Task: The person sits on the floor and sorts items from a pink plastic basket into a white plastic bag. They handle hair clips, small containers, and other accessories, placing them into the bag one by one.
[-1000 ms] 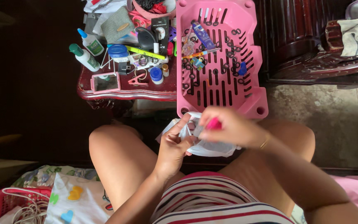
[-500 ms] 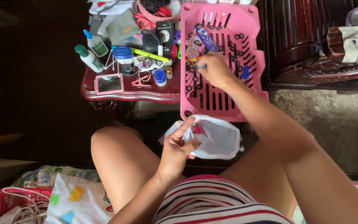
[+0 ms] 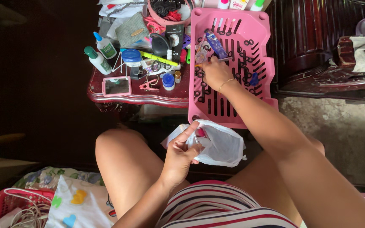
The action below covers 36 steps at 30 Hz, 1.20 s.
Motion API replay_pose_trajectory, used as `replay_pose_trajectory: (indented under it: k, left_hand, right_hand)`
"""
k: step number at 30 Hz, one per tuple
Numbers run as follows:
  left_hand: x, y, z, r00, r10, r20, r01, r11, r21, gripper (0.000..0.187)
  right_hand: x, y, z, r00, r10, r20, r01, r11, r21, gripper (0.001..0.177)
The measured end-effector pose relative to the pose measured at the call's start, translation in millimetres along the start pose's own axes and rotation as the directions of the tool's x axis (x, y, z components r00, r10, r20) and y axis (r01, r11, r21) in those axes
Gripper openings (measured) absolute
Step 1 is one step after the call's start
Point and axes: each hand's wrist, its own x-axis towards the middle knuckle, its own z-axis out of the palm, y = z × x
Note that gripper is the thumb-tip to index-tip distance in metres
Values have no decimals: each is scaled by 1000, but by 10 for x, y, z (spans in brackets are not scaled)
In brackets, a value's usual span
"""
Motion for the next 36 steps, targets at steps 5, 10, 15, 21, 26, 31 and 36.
replay_pose_trajectory:
  k: [5, 10, 15, 21, 26, 31, 36]
  left_hand:
    - [-5, -6, -4, 998, 50, 30, -51, 998, 40, 64]
    - [-10, -37, 7, 999, 25, 42, -27, 998, 53, 64]
    - [-1, -67, 48, 997, 40, 64, -40, 999, 3, 65]
    - [10, -78, 72, 999, 26, 42, -26, 1000, 12, 65]
    - [42, -107, 106, 997, 41, 63, -40, 999, -21, 65]
    - [25, -84, 93, 998, 38, 58, -37, 999, -16, 66]
    - [21, -63, 59, 999, 31, 37, -34, 997, 75, 66]
  right_hand:
    - [-99, 77, 15, 987, -141, -78, 121, 968, -222, 31]
    - [-357, 327, -312, 990, -57, -129, 60, 998, 20, 36]
    - [-744, 476, -775, 988, -29, -149, 90, 904, 419, 18]
    - [-1810, 209, -1322, 994, -16, 105, -93, 344, 934, 16]
    - [-2282, -437, -1178, 977, -163, 137, -100, 218, 971, 18]
    - [-2299, -581, -1153, 958, -285, 1, 180, 607, 774, 25]
    - [-1848, -202, -1140, 993, -113, -22, 89, 632, 770, 10]
